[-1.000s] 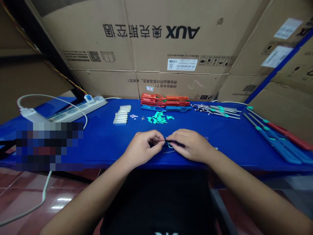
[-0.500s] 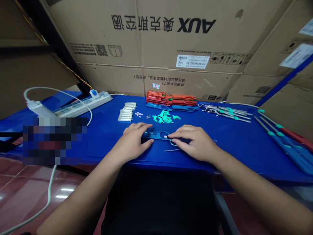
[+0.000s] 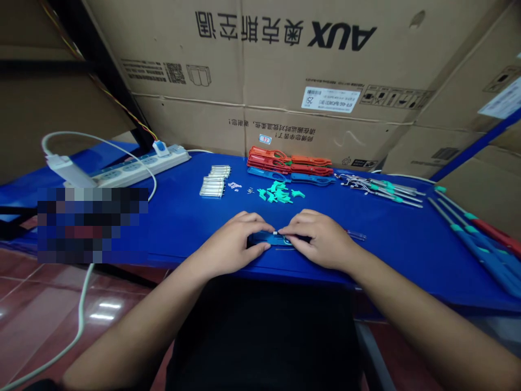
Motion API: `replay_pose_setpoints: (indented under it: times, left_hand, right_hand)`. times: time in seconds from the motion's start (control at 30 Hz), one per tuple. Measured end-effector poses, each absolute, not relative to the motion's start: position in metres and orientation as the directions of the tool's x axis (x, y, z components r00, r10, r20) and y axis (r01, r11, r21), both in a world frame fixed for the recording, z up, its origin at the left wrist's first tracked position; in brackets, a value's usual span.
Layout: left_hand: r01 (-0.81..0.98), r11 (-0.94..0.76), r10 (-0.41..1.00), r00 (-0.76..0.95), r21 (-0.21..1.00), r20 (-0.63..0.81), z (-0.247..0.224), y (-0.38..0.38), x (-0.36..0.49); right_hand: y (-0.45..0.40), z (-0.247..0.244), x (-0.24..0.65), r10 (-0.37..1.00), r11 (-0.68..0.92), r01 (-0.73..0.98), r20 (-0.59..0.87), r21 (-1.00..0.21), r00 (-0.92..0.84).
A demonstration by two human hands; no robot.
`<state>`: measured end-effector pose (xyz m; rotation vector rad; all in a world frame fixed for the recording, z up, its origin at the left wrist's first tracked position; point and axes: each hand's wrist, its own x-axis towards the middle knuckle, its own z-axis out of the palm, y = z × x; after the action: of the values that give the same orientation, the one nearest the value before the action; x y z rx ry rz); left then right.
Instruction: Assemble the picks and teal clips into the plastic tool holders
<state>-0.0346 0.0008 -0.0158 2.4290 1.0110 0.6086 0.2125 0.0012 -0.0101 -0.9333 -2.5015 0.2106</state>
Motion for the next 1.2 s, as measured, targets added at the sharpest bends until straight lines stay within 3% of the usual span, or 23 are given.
replay_pose_setpoints:
  times: [0.33, 0.47, 0.67, 0.97, 1.2]
  left_hand:
    - [0.522, -0.662, 0.716, 0.654, 0.538, 0.247, -0.013, -0.001, -0.033]
    - [0.525, -0.670, 0.711, 0.657, 0.524, 0.251, -0.014, -0.003, -0.032]
    - [0.499, -0.704, 0.679, 0.682, 0.506, 0.272, -0.011, -0.005, -0.033]
    - [0.506, -0.744, 0.631, 0.747, 0.436, 0.210, -0.003, -0.008, -0.023]
    - [0.557, -0.761, 0.629, 0.758, 0.332, 0.173, -0.004, -0.003, -0.020]
  right_hand:
    - [0.002, -0.015, 0.211, 0.679, 0.734, 0.589, 0.327, -0.338, -0.658]
    - [-0.003, -0.002, 0.213, 0.692, 0.720, 0.624, 0.238, -0.303, -0.682]
    - [-0.029, 0.000, 0.229, 0.780, 0.626, 0.729, 0.220, -0.277, -0.586]
    - [-0.041, -0.021, 0.226, 0.729, 0.667, 0.709, 0.403, -0.231, -0.554]
    - [-0.040, -0.019, 0.233, 0.773, 0.629, 0.712, 0.349, -0.312, -0.530]
